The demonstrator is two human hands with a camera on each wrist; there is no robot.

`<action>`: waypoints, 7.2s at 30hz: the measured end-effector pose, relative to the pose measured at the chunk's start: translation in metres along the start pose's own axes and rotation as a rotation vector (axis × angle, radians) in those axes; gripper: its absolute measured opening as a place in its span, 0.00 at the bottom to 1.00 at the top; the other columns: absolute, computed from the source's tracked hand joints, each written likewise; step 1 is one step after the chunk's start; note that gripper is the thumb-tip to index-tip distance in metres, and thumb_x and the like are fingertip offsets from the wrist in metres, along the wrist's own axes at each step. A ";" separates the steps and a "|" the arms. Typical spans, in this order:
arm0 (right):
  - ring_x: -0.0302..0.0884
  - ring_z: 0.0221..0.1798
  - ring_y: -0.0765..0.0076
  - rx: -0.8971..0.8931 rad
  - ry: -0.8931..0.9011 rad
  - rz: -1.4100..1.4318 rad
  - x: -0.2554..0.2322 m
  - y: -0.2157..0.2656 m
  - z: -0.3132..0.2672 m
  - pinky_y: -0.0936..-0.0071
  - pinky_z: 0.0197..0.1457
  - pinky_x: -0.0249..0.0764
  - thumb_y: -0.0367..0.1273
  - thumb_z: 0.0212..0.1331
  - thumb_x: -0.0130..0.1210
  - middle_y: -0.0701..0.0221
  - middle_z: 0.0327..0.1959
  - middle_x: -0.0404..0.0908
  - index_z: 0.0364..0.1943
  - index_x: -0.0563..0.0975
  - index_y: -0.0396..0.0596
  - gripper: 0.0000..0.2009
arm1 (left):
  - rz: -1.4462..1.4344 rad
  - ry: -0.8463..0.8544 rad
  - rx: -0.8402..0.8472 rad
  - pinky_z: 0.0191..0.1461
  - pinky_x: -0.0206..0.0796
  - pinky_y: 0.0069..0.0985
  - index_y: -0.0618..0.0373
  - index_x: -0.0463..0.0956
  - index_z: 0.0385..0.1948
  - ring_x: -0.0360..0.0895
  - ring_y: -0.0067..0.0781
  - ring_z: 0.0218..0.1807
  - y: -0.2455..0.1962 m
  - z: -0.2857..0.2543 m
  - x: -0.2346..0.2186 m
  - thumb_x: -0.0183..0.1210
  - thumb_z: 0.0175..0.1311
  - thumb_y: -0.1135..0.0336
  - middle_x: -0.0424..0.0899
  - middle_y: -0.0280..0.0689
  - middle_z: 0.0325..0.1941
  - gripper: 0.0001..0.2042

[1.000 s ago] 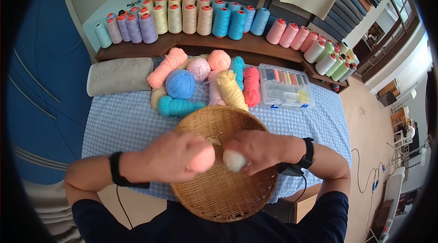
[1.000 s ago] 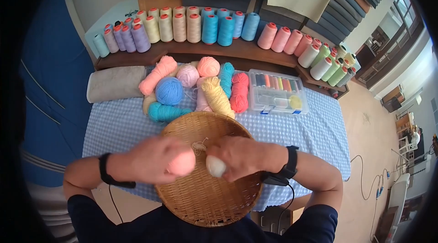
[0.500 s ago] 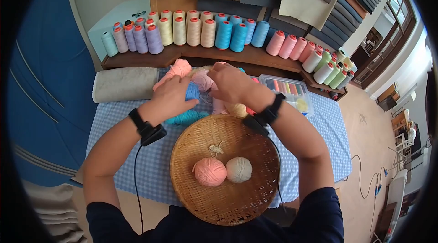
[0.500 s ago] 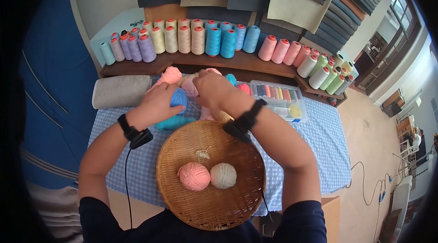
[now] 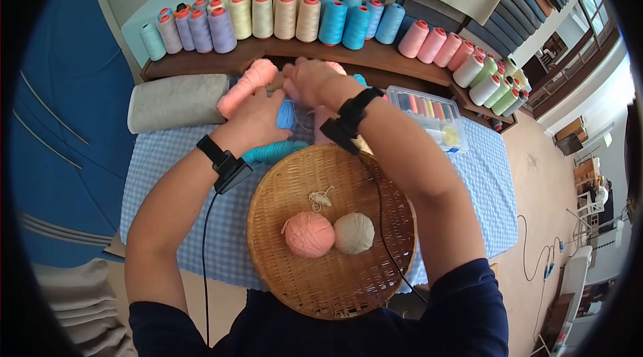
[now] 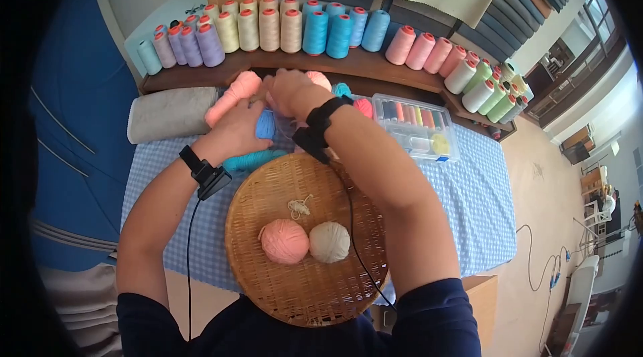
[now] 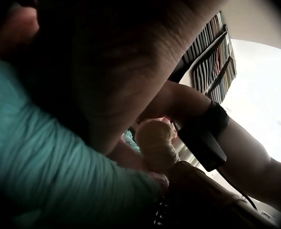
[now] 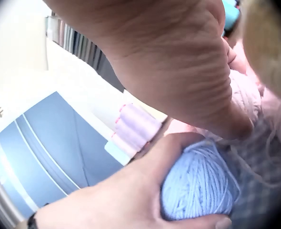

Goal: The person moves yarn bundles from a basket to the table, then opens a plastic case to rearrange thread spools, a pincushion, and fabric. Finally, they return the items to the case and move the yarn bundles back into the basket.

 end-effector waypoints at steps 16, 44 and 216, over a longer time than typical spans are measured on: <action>0.87 0.49 0.41 -0.421 0.383 0.621 -0.031 0.097 -0.283 0.50 0.52 0.83 0.39 0.51 0.74 0.54 0.46 0.81 0.57 0.76 0.42 0.30 | -0.158 -0.280 0.119 0.70 0.73 0.44 0.60 0.73 0.68 0.77 0.56 0.67 -0.008 -0.012 -0.011 0.77 0.52 0.60 0.78 0.54 0.64 0.38; 0.89 0.51 0.41 0.241 0.042 0.221 0.018 -0.052 -0.160 0.50 0.57 0.83 0.58 0.57 0.70 0.46 0.44 0.90 0.42 0.87 0.37 0.31 | -0.122 -0.215 0.374 0.46 0.75 0.49 0.60 0.83 0.37 0.85 0.56 0.40 -0.065 -0.020 -0.019 0.65 0.68 0.64 0.87 0.47 0.34 0.09; 0.85 0.56 0.42 0.266 0.004 -0.046 0.022 -0.067 -0.169 0.51 0.59 0.81 0.49 0.64 0.69 0.50 0.49 0.87 0.60 0.79 0.43 0.28 | 0.231 -0.160 -0.231 0.59 0.78 0.50 0.61 0.67 0.74 0.83 0.61 0.55 0.057 -0.005 -0.014 0.68 0.66 0.62 0.85 0.52 0.55 0.35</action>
Point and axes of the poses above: each hand's wrist, its own z-axis towards the middle knuckle, its own x-axis out of the palm, y = z × x, the point moved 3 cm from there along z, towards the middle knuckle
